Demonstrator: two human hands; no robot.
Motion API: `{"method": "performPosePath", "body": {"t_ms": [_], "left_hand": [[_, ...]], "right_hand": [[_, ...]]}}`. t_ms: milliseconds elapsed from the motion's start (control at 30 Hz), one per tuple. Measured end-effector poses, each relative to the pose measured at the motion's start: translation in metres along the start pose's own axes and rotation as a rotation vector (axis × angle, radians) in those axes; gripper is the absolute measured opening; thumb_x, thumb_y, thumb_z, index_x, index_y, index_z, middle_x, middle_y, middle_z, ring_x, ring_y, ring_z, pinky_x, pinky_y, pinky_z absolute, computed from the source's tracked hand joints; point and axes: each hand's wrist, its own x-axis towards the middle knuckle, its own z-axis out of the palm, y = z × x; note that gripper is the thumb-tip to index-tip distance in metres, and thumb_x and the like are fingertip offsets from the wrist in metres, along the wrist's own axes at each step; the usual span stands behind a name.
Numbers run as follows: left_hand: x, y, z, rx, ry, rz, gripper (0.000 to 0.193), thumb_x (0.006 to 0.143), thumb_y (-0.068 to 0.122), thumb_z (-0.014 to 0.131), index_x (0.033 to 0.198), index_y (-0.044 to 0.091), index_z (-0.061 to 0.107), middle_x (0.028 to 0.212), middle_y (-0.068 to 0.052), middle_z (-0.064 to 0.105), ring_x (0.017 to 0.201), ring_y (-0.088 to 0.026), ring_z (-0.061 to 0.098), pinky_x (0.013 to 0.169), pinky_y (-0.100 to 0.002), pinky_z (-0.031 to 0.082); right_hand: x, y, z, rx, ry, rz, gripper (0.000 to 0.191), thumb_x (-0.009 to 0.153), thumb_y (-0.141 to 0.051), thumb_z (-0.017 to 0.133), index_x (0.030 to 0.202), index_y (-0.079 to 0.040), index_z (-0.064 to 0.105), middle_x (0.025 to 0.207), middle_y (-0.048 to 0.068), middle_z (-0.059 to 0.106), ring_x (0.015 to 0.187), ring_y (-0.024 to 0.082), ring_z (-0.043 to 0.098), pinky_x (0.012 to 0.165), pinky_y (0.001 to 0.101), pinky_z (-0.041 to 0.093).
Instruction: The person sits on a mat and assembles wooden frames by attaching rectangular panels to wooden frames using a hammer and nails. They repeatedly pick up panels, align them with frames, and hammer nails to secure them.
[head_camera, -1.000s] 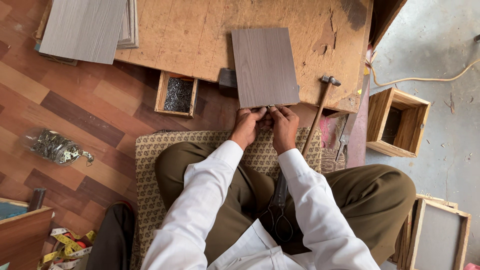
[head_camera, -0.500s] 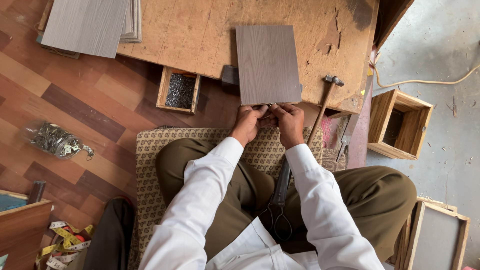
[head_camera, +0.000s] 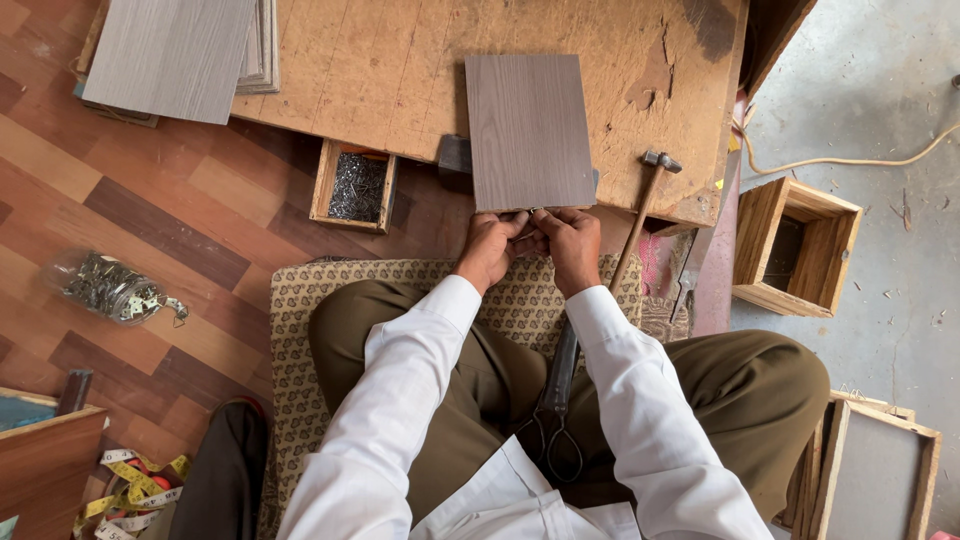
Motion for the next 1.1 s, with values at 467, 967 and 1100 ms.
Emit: {"method": "performPosePath", "body": {"t_ms": [467,967,1100], "left_hand": [[-0.008,0.006,0.005,0.063,0.021,0.042,0.013,0.099,0.005,0.063,0.105,-0.006,0.068,0.095,-0.016,0.071,0.080,-0.026,0.071,0.071,-0.038,0.061],[0.005,0.037,0.035,0.392,0.374,0.156,0.022,0.089,0.018,0.079,0.086,0.000,0.067,0.075,-0.011,0.074,0.058,-0.014,0.070,0.049,-0.026,0.054],[0.000,0.062,0.013,0.807,0.340,0.074,0.013,0.083,0.013,0.079,0.085,0.005,0.068,0.072,-0.010,0.072,0.058,-0.018,0.068,0.050,-0.033,0.054]], "right_hand": [[-0.012,0.008,0.008,0.115,0.001,-0.034,0.024,0.098,-0.013,0.068,0.107,0.010,0.072,0.082,0.010,0.071,0.065,0.015,0.066,0.060,0.0285,0.057],[-0.085,0.027,-0.082,-0.698,0.432,-0.136,0.047,0.079,-0.007,0.079,0.124,-0.001,0.066,0.093,0.015,0.075,0.075,0.022,0.072,0.071,0.0364,0.057],[-0.076,0.035,-0.086,-0.205,0.373,-0.072,0.038,0.085,-0.006,0.072,0.122,-0.001,0.065,0.086,0.011,0.073,0.064,0.017,0.068,0.057,0.0297,0.054]]}}
